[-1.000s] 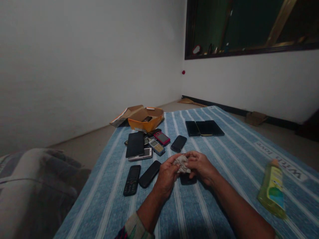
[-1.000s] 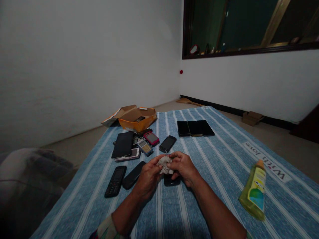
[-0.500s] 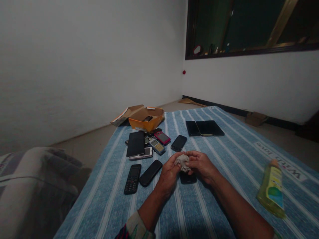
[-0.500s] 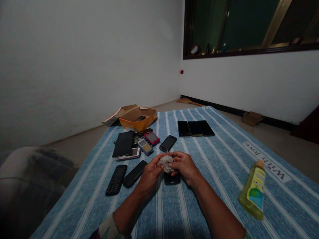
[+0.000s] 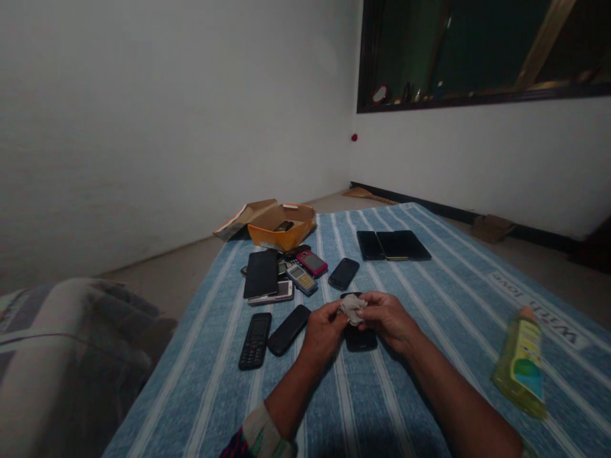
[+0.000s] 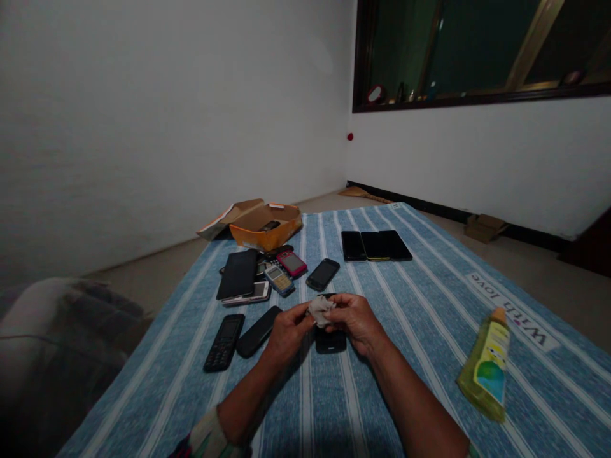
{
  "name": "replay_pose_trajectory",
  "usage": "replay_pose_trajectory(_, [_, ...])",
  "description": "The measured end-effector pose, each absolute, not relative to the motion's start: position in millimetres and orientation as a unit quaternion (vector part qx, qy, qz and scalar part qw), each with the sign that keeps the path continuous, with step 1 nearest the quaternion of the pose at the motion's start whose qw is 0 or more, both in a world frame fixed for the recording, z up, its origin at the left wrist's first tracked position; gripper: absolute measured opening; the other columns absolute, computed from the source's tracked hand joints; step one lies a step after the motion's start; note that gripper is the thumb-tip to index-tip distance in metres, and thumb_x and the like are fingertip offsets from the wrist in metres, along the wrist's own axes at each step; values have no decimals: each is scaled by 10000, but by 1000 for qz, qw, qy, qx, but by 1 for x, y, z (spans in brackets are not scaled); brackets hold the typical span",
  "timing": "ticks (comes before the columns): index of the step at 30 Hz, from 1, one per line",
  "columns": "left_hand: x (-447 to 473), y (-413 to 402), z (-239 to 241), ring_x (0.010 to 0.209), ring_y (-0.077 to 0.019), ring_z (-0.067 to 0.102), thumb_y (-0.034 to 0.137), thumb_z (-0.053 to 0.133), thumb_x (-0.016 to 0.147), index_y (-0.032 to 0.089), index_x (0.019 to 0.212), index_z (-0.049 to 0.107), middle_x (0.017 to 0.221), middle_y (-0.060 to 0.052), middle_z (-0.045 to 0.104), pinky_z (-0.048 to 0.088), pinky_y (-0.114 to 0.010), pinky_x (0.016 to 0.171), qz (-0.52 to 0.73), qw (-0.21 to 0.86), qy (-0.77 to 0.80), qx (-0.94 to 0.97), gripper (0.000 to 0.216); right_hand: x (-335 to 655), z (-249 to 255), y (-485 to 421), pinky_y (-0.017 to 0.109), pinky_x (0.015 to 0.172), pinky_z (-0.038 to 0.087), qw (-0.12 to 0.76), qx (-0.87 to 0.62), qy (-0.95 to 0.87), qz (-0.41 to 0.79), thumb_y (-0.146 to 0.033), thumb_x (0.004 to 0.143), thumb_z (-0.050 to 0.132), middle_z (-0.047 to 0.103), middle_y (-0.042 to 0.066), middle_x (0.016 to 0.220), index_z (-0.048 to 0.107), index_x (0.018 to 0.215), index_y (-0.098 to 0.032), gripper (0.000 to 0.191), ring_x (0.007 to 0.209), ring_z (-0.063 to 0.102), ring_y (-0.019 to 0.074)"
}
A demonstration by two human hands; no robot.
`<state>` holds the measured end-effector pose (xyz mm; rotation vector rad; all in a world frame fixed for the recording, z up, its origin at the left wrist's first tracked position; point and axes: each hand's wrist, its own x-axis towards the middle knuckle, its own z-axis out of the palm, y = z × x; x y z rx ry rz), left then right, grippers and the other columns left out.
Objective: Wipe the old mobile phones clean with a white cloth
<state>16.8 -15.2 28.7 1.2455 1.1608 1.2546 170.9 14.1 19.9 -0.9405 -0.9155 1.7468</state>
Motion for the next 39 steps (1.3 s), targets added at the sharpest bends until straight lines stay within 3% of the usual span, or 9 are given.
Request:
replay_pose_trajectory(4, [16,-17,32,627,-157,555,312,651,717,142,736,780,614,-11,661,411,-257,631,483,486,492,537,214,172,21,13,207,487,509,467,-359,-381,713,-186,505,849,736,70,844,728,795,-129,319,613,668,147])
replay_pose_trajectory(7, [16,-19,34,539,-111,460,332,647,721,133,704,767,575,-12,627,327,-230,541,458,526,485,528,233,173,22,12,205,475,509,473,-327,-387,721,-181,491,854,732,86,1014,722,773,-132,315,643,680,153])
replay_pose_trajectory(14, [8,-14,26,432,-67,381,365,696,695,114,682,745,527,-20,592,225,-210,454,415,613,471,480,256,171,20,9,240,483,513,481,-314,-385,722,-203,480,862,726,37,699,680,717,-153,303,524,646,153])
replay_pose_trajectory(21, [9,-14,26,404,-59,396,363,721,657,114,671,721,543,-18,610,243,-203,428,422,608,502,448,250,175,28,12,275,530,504,518,-345,-392,677,-217,467,857,703,12,667,654,674,-178,293,553,634,161])
replay_pose_trajectory(27, [11,-14,12,607,-169,579,276,671,698,133,892,725,647,-15,640,451,-294,632,460,398,594,527,247,198,32,25,337,715,495,553,-462,-558,411,-218,645,744,707,22,797,688,753,-215,122,742,642,195])
replay_pose_trajectory(28, [12,-16,9,691,-199,608,266,653,720,135,968,714,728,-37,667,467,-322,694,447,344,611,556,287,200,30,26,336,736,486,535,-463,-615,349,-194,693,687,703,26,824,687,763,-218,74,775,637,196])
replay_pose_trajectory(31, [21,-28,8,992,-301,598,277,662,737,126,1192,620,1035,-130,672,449,-408,871,370,210,646,634,481,199,20,25,328,780,464,456,-424,-760,186,-96,783,518,687,44,903,672,814,-215,197,849,615,194])
replay_pose_trajectory(36, [44,-46,15,1075,-339,545,342,767,665,206,1312,481,1164,-120,611,404,-429,915,281,160,650,688,721,187,3,23,324,808,450,351,-391,-850,27,-47,848,469,673,73,962,644,846,-209,239,917,567,213])
replay_pose_trajectory(39, [52,-48,15,1090,-360,525,335,779,647,167,1379,399,1190,-146,592,387,-452,925,256,160,657,690,841,183,2,21,333,800,450,325,-383,-865,-7,-55,864,486,665,85,980,640,844,-201,213,912,545,224])
